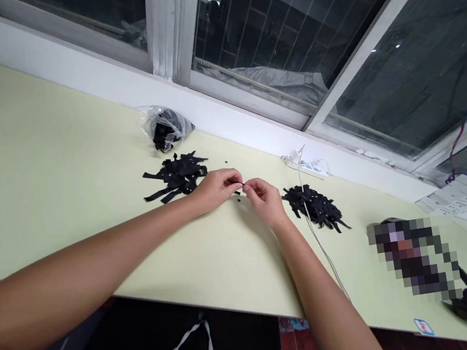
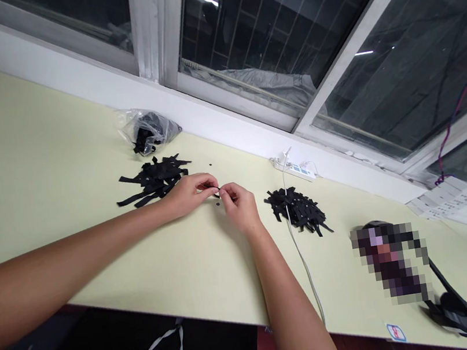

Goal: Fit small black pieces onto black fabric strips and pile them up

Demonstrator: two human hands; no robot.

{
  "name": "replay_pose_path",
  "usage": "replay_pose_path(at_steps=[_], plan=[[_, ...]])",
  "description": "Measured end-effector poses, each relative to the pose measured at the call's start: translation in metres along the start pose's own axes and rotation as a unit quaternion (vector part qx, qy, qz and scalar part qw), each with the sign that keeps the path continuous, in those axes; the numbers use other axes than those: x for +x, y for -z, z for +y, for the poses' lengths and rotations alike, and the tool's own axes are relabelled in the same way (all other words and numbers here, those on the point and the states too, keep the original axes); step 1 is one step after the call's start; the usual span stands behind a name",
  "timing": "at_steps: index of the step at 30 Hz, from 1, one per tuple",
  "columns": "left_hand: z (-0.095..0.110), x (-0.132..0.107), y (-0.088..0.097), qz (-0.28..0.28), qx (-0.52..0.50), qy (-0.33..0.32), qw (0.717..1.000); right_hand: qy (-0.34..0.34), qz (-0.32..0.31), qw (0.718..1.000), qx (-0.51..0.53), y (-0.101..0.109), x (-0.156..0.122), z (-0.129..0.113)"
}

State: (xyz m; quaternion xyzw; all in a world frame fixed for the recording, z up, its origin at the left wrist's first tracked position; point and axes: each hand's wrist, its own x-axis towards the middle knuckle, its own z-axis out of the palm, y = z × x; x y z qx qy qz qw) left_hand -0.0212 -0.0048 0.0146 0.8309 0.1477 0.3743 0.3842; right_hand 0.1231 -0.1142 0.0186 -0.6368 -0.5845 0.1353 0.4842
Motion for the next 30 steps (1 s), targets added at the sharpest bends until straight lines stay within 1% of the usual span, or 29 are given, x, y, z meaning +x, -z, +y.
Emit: replay_pose_path(at_steps=[2,4,7,10,12,14,17,19,23,27,30], plan=[[0.0,0.0,0.0,0.005,0.01,-0.012,1.0,0.004,0.001,1.0,0.001,0.0,0.001,0.001],[-0.001,0.001,0.002,0.022,0.024,-0.027,0.999,0.0,-0.001,1.0,0.012,0.001,0.002,0.005],[-0.002,0.003,0.008,0.081,0.053,-0.048,0.994,-0.026,0.006,1.0,0.006,0.002,0.005,0.017],[-0.004,0.007,0.015,0.145,0.074,-0.058,0.985,-0.03,-0.006,0.997,-0.065,-0.001,0.006,0.028],[-0.005,0.009,0.018,0.164,0.083,-0.063,0.981,-0.008,-0.034,0.991,-0.129,-0.004,0.007,0.031],[-0.006,0.01,0.02,0.169,0.089,-0.068,0.979,0.01,-0.052,0.98,-0.189,-0.007,0.007,0.029],[-0.007,0.009,0.019,0.162,0.093,-0.073,0.98,-0.004,-0.04,0.97,-0.242,-0.007,0.006,0.025],[-0.008,0.009,0.018,0.153,0.095,-0.076,0.981,-0.033,-0.036,0.968,-0.246,-0.005,0.005,0.023],[-0.01,0.008,0.016,0.137,0.101,-0.081,0.982,-0.069,-0.07,0.97,-0.223,-0.005,0.004,0.022],[-0.014,0.009,0.016,0.133,0.108,-0.072,0.983,-0.083,-0.077,0.968,-0.222,-0.009,0.005,0.02],[-0.016,0.009,0.017,0.123,0.114,-0.067,0.984,-0.076,-0.072,0.965,-0.239,-0.012,0.005,0.018]])
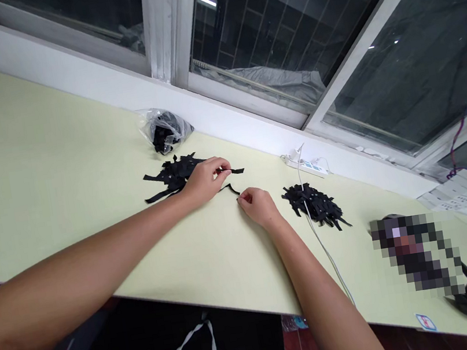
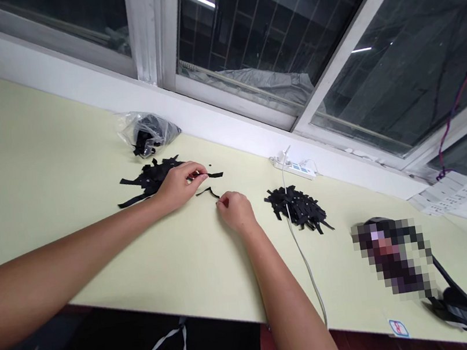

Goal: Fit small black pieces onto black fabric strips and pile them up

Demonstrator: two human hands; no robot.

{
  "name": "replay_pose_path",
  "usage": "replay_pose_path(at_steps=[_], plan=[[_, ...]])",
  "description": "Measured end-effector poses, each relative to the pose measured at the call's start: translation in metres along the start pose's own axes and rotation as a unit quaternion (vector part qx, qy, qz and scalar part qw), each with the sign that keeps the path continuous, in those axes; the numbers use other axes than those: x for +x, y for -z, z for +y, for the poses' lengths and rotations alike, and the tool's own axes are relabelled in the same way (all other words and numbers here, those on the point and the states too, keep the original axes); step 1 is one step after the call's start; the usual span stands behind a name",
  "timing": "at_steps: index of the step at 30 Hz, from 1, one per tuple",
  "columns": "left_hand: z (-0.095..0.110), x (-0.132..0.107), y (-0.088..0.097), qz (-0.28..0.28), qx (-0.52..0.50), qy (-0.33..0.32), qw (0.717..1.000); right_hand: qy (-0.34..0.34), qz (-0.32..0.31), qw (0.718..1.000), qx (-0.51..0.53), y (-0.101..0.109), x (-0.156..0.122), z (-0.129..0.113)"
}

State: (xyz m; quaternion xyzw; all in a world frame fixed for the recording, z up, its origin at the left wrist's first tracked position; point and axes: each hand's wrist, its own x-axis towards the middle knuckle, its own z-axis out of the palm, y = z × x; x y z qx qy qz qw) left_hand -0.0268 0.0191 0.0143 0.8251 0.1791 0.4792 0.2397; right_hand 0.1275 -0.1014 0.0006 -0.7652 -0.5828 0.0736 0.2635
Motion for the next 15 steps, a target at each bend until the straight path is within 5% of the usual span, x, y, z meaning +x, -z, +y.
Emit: replay_pose_path(at_steps=[15], plan=[[-0.0005,-0.0007,0.0007,-0.038,0.005,0.008,0.999,0.039,-0.006,0.994,-0.098,0.0035,-0.0003,-0.0017]])
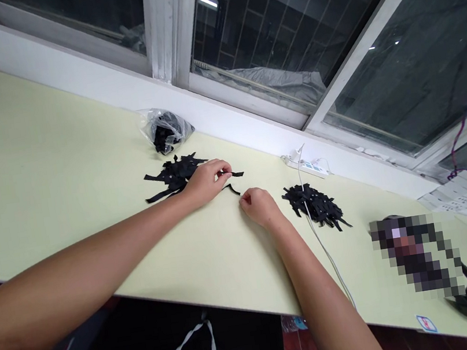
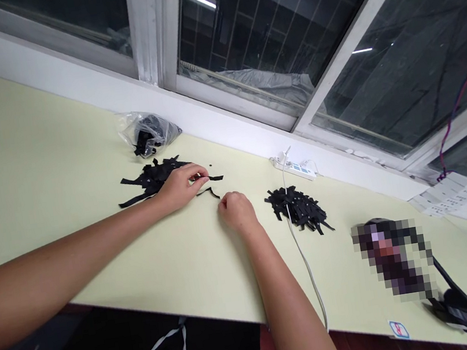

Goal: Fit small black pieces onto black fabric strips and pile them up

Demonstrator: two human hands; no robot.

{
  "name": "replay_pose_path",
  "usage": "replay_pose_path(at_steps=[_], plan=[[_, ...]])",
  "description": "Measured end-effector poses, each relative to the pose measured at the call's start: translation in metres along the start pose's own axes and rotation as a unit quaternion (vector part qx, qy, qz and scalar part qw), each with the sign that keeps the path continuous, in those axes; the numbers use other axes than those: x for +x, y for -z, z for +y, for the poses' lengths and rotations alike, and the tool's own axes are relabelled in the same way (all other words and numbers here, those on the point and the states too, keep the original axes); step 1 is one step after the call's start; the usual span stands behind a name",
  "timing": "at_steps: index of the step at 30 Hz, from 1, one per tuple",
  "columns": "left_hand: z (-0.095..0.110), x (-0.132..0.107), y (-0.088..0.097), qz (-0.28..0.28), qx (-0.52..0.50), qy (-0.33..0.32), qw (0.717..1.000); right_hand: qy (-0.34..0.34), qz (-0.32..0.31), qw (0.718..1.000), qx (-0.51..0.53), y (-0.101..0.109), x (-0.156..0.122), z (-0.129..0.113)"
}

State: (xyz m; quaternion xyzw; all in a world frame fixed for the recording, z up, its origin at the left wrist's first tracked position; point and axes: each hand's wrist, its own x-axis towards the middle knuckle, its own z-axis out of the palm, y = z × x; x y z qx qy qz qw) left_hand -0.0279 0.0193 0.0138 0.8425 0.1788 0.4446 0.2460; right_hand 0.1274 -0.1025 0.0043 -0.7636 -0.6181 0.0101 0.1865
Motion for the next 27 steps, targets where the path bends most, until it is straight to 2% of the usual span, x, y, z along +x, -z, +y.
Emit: replay_pose_path(at_steps=[8,13,14,16,18,20,21,23,25,27], plan=[[-0.002,-0.001,0.0,-0.007,0.01,-0.006,1.0,0.019,-0.007,0.997,-0.081,0.004,-0.007,-0.01],[-0.002,0.0,0.001,-0.015,0.019,-0.004,1.0,0.048,0.004,0.998,-0.036,0.012,-0.009,-0.007],[-0.001,-0.001,0.001,-0.022,0.022,-0.005,1.0,0.064,0.029,0.997,-0.01,0.017,-0.01,-0.005],[0.003,-0.002,0.0,-0.046,0.024,-0.017,0.999,0.085,0.126,0.987,0.049,0.026,-0.011,0.001],[0.009,-0.005,-0.001,-0.085,0.015,-0.047,0.995,0.082,0.24,0.96,0.116,0.034,-0.011,0.005],[0.015,-0.008,-0.003,-0.131,-0.005,-0.085,0.988,0.066,0.294,0.934,0.192,0.036,-0.01,0.005],[0.018,-0.01,-0.005,-0.15,-0.017,-0.1,0.983,0.061,0.287,0.928,0.231,0.035,-0.009,0.004],[0.022,-0.013,-0.007,-0.17,-0.033,-0.114,0.978,0.057,0.224,0.927,0.297,0.03,-0.007,0.001],[0.024,-0.014,-0.007,-0.17,-0.04,-0.11,0.979,0.056,0.15,0.928,0.336,0.023,-0.005,-0.001],[0.024,-0.013,-0.006,-0.161,-0.043,-0.1,0.981,0.056,0.106,0.927,0.355,0.018,-0.004,-0.001]])
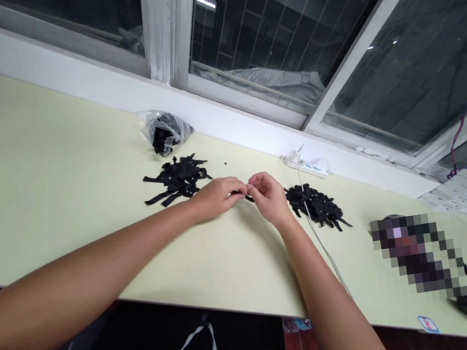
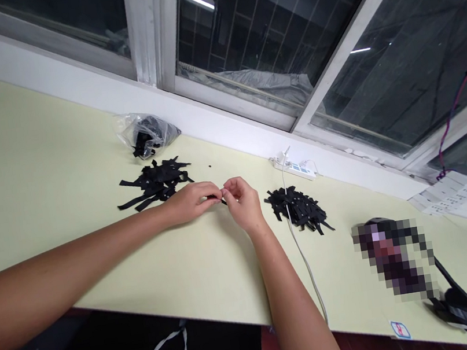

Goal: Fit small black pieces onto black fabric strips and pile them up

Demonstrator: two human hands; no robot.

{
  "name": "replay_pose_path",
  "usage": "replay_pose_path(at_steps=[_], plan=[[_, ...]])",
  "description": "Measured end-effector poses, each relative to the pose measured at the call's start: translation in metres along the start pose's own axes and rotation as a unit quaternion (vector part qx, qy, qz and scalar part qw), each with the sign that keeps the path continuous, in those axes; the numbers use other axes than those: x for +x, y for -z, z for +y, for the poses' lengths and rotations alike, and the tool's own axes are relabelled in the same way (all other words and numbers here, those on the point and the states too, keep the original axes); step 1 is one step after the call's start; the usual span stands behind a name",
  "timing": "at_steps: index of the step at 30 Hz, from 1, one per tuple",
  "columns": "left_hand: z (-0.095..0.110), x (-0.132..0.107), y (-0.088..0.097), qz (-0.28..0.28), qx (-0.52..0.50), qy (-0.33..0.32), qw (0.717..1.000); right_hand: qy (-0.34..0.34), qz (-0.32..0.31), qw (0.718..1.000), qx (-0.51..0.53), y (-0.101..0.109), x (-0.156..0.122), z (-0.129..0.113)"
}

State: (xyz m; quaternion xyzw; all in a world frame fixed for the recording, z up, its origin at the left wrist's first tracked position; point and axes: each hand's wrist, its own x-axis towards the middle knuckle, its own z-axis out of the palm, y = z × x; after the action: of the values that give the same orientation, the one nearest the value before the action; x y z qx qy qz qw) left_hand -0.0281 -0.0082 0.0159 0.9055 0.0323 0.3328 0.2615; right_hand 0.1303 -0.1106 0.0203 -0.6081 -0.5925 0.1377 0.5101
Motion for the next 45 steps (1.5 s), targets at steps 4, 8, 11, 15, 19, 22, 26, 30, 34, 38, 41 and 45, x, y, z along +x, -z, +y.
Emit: replay_pose_path(at_steps=[4,8,11,15,19,22,26,30,34,38,41,45], plan=[[0.001,0.001,0.005,0.024,0.003,0.027,0.999,-0.002,-0.022,1.0,0.002,0.0,-0.001,0.003],[0.002,0.002,0.007,0.035,0.0,0.051,0.998,-0.005,-0.028,0.999,-0.022,0.0,-0.003,0.001],[0.001,0.002,0.006,0.036,-0.01,0.06,0.997,-0.005,-0.03,0.999,-0.023,-0.001,-0.004,0.0],[-0.001,0.002,0.006,0.039,-0.026,0.076,0.996,-0.003,-0.033,0.999,-0.037,-0.002,-0.004,-0.001],[-0.001,0.002,0.007,0.048,-0.028,0.082,0.995,0.001,-0.037,0.999,-0.036,-0.002,-0.005,-0.002],[-0.001,0.001,0.006,0.054,-0.031,0.077,0.995,-0.001,-0.041,0.999,-0.033,-0.002,-0.005,-0.004],[-0.001,0.001,0.003,0.052,-0.039,0.092,0.994,-0.001,-0.049,0.999,-0.015,-0.002,-0.007,-0.008],[0.0,0.0,0.002,0.046,-0.038,0.106,0.993,-0.007,-0.054,0.998,0.019,-0.003,-0.006,-0.007],[0.001,0.001,0.002,0.035,-0.067,0.121,0.99,-0.018,-0.056,0.997,0.044,-0.003,-0.005,-0.001],[0.003,0.001,0.002,0.036,-0.092,0.131,0.986,-0.033,-0.059,0.995,0.071,-0.003,-0.004,0.003],[0.003,0.001,0.001,0.039,-0.11,0.139,0.983,-0.048,-0.059,0.993,0.086,-0.005,-0.004,0.005],[-0.001,0.005,-0.001,0.057,-0.163,0.151,0.973,-0.076,-0.03,0.988,0.129,-0.006,0.0,0.01]])
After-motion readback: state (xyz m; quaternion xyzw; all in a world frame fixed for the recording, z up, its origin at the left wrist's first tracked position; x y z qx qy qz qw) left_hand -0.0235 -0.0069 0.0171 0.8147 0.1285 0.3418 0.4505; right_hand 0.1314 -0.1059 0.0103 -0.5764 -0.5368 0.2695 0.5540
